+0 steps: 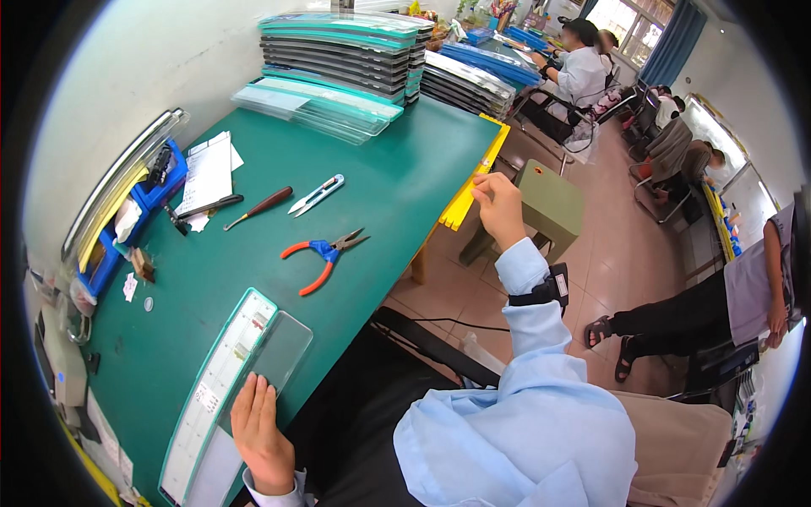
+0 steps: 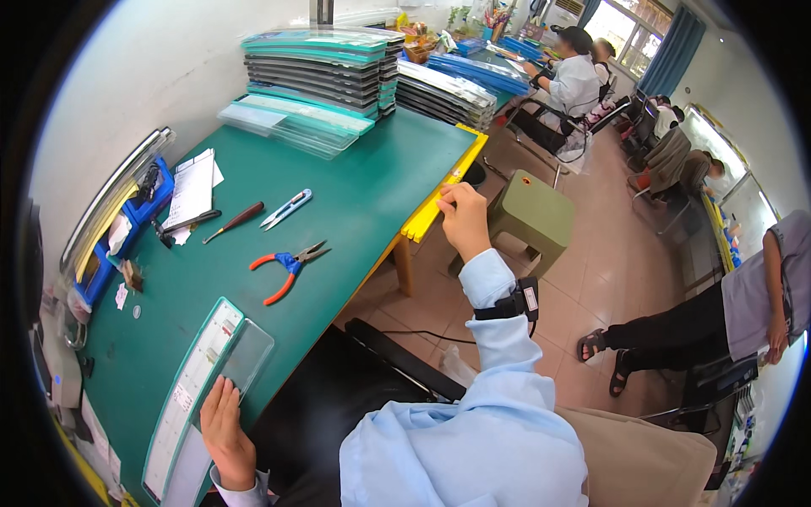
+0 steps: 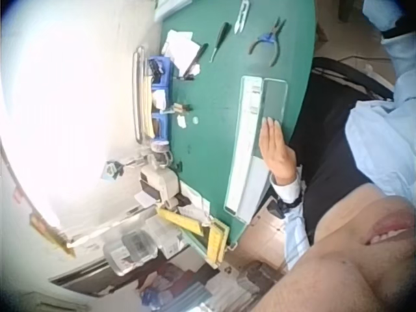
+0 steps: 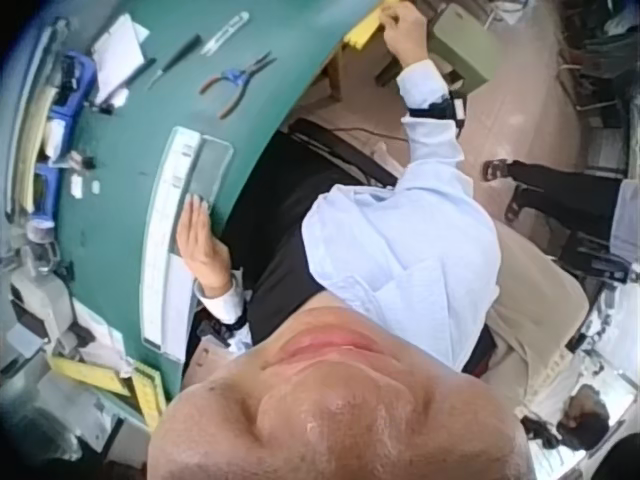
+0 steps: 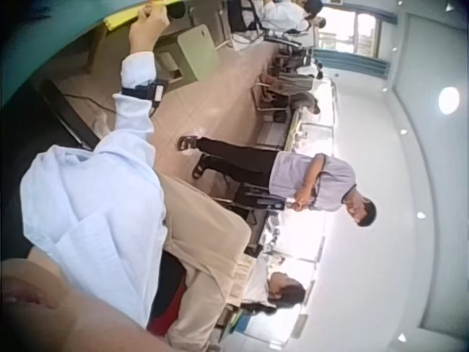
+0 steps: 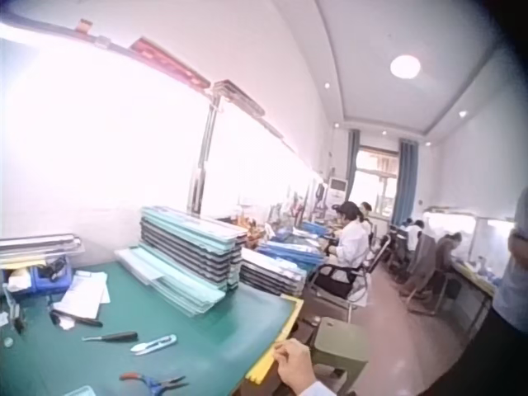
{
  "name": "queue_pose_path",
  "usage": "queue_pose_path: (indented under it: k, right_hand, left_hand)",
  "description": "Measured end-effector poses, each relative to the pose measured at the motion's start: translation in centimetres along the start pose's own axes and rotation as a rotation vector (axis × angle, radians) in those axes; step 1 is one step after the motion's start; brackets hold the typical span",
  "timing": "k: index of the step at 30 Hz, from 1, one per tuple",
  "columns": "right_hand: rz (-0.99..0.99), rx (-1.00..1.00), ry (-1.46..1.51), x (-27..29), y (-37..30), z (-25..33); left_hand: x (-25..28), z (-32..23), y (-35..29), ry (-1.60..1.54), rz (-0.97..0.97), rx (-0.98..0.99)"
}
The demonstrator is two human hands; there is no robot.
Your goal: Assembling small metal components by picking pieces from a tray and using pliers to manipulate them.
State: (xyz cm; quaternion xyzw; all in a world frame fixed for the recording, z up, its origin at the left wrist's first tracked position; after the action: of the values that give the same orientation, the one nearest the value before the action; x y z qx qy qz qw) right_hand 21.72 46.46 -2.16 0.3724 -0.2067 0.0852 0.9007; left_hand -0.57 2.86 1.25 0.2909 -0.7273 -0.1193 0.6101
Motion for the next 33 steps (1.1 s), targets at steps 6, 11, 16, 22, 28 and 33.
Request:
queue_pose_path:
  k: [6, 11, 16, 22, 28, 33]
  right_hand:
    - [-0.159, 0.322, -0.674, -1.6, -0.3, 2.3]
    - [-0.017, -0.079, -0.361, -0.3, 0.5, 0.1]
    - [0.247, 0.029, -0.885, 3.9, -0.7, 7.6]
    - [0.909, 0.068, 0.497, 1.3, -2.0, 23.8]
    - [1.196, 0.041, 0.97, -5.0, -7.6, 33.1]
    - [1.233, 0.18, 0.862, -7.7, -11.2, 36.0]
  left_hand:
    - [0.0, 0.1, -0.1, 0.007, -0.027, -0.007]
    - [0.2, -0.1, -0.3, -0.008, -0.036, -0.033]
    - [2.3, -0.8, -1.5, -0.094, -0.118, 0.063]
    - [5.8, -3.3, -1.9, -0.797, -0.192, 0.317]
    - [5.1, -3.1, -2.6, -1.516, -0.13, 0.327]
    - [5.0, -3.7, -4.0, -1.66, -0.216, 0.427]
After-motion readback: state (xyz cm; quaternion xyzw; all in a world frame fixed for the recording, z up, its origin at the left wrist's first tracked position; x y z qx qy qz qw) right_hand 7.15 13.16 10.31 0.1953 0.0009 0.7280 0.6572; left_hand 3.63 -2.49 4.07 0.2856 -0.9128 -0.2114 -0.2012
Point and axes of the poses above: each hand's wrist, its own y-axis towards the middle knuckle, its own x-axis out of the back of the hand, z = x × y, the point moved 3 cm from there along y, towards the middle knuckle, and after that the axes turned 2 degrees about -x, right-handed, at the moved point
